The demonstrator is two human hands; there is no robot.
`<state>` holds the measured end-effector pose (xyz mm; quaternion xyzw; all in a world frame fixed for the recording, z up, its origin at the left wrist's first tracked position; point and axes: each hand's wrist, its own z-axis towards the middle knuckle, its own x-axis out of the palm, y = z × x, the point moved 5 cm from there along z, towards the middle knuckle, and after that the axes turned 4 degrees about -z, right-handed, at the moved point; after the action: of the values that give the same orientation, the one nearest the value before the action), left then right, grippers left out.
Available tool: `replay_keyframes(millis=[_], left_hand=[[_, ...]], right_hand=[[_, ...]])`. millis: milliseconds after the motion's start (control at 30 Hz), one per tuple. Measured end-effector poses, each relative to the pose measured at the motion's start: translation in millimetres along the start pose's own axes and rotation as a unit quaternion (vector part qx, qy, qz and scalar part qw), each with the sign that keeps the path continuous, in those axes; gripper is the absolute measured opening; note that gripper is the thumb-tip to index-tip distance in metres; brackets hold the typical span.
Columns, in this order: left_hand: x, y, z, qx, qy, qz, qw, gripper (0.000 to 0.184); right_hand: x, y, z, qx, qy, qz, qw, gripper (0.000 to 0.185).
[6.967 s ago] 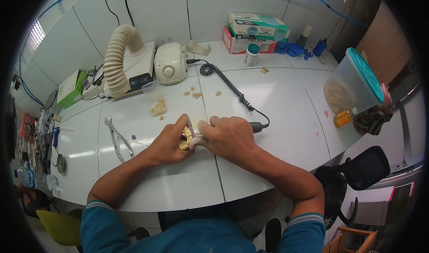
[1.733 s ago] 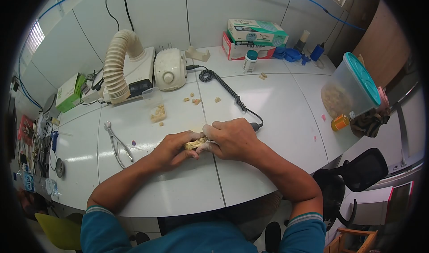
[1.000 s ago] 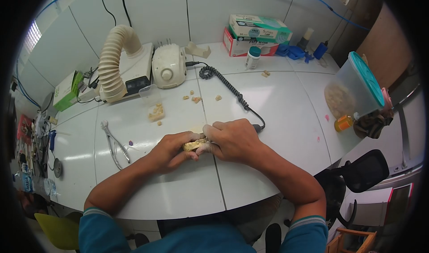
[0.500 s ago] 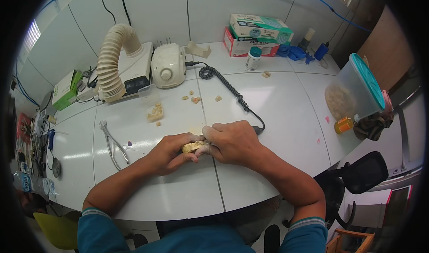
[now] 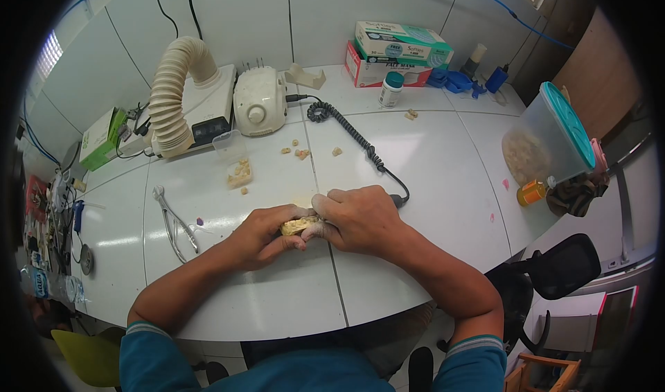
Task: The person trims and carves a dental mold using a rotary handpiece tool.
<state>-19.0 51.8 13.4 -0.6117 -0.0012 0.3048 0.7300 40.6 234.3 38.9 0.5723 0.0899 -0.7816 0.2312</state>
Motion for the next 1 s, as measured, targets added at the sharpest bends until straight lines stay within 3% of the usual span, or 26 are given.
replay_keyframes(millis=[1000], left_hand=[[-2.0, -0.7, 0.7, -0.007, -0.001, 0.012, 1.000, 0.037]], right_hand=[[1.3, 0.3, -0.6, 0.006, -0.011, 0.003, 1.000, 0.044]])
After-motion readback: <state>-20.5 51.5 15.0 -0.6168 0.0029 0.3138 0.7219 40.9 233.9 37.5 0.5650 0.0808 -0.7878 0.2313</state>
